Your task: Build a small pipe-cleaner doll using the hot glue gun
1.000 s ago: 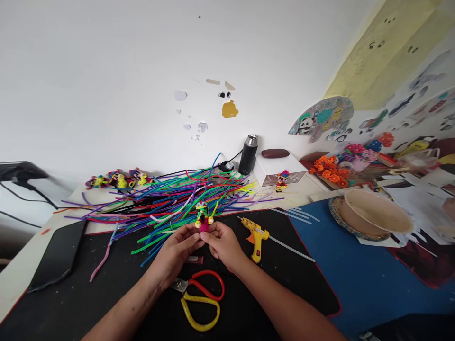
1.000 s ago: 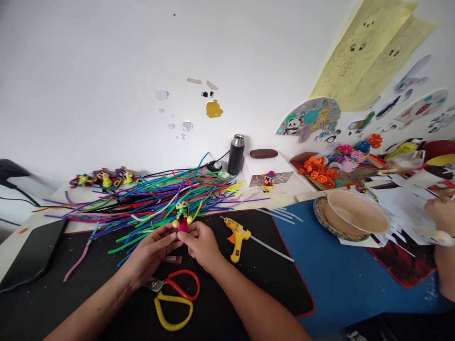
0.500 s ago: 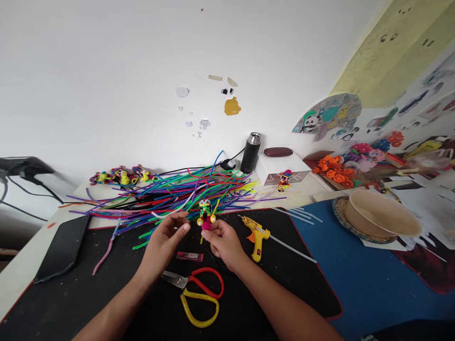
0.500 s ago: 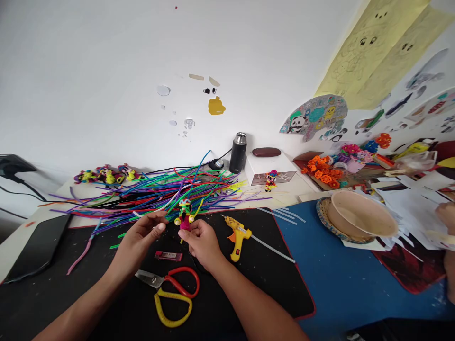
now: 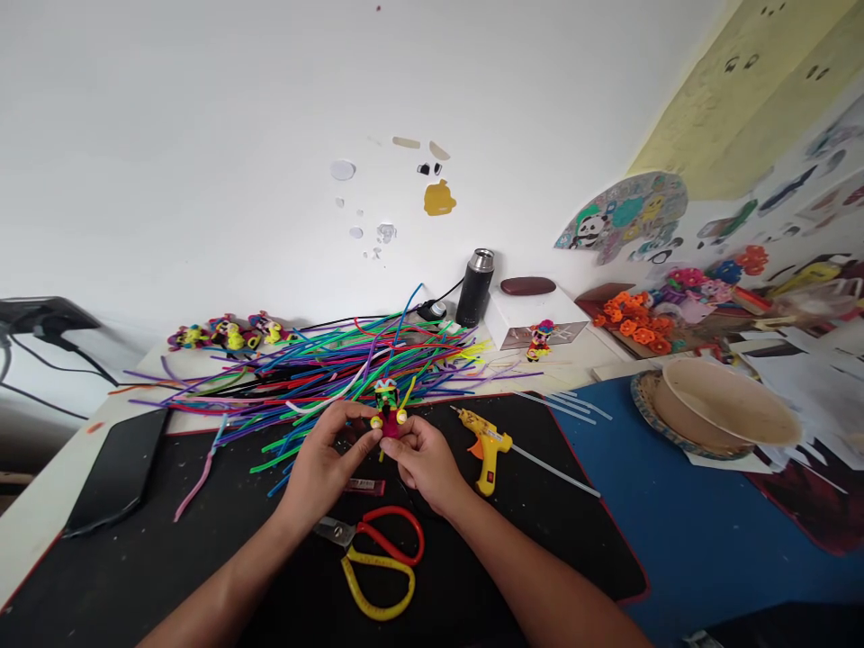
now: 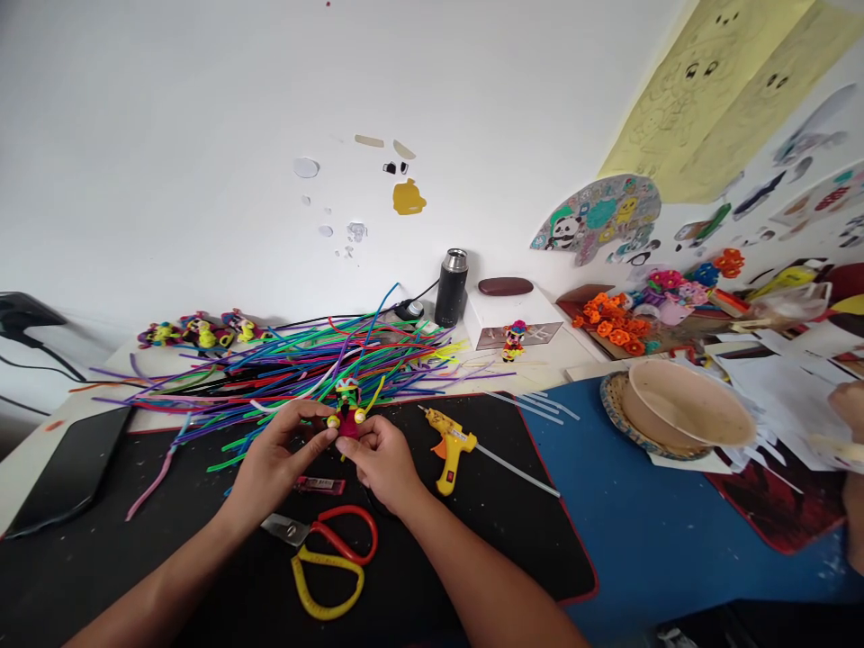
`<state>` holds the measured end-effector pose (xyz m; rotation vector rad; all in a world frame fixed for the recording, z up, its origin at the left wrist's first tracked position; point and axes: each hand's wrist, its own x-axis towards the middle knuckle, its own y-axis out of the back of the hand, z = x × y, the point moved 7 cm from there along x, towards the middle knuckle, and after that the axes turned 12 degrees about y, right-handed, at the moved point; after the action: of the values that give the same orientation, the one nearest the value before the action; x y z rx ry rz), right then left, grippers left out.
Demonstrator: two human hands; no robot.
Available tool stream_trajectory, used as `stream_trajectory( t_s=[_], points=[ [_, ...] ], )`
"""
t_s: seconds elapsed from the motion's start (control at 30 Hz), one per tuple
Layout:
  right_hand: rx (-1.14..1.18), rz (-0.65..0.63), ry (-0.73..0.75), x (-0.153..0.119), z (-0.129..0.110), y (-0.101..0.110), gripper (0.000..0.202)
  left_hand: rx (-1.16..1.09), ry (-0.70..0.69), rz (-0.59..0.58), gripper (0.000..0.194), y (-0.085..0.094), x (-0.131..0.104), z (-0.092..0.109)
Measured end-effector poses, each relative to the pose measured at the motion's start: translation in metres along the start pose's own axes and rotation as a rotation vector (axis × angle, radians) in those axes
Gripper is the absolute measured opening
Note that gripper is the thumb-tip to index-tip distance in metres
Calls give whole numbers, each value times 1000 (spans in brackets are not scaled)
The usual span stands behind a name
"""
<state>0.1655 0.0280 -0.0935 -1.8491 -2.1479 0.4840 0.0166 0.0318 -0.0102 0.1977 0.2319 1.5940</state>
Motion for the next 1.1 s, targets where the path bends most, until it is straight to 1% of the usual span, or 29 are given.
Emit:
stream_trajectory(
  t_s=[0.1,0.17,0.33,0.47,0.63,0.83,1.0,1.1],
  points=[
    [-5,-5,5,0,-1,0,43,2,-37,-2,15,0,-1,0],
    [-4,-5,7,0,-1,0,44,-3,-41,-1,14,1,-1,0],
    [-3,-10,11,0,1,0,46,-8,-12,-1,16,0,-1,1],
    [-6,-18,13,0,2,0,46,-30,22,-10,18,-1,-1,-3],
    [-8,-35,9,0,2,-1,45,-36,24,-33,17,-1,-1,-9],
    [-21,-36,0,0,1,-1,46,-31,24,-43,19,0,0,-10],
    [-13,-34,-6,0,0,-1,48,9,-17,-56,18,-1,-1,-11],
    [-11,-36,-2,-1,-1,-1,48,84,-99,-42,20,1,-2,-8]
  ],
)
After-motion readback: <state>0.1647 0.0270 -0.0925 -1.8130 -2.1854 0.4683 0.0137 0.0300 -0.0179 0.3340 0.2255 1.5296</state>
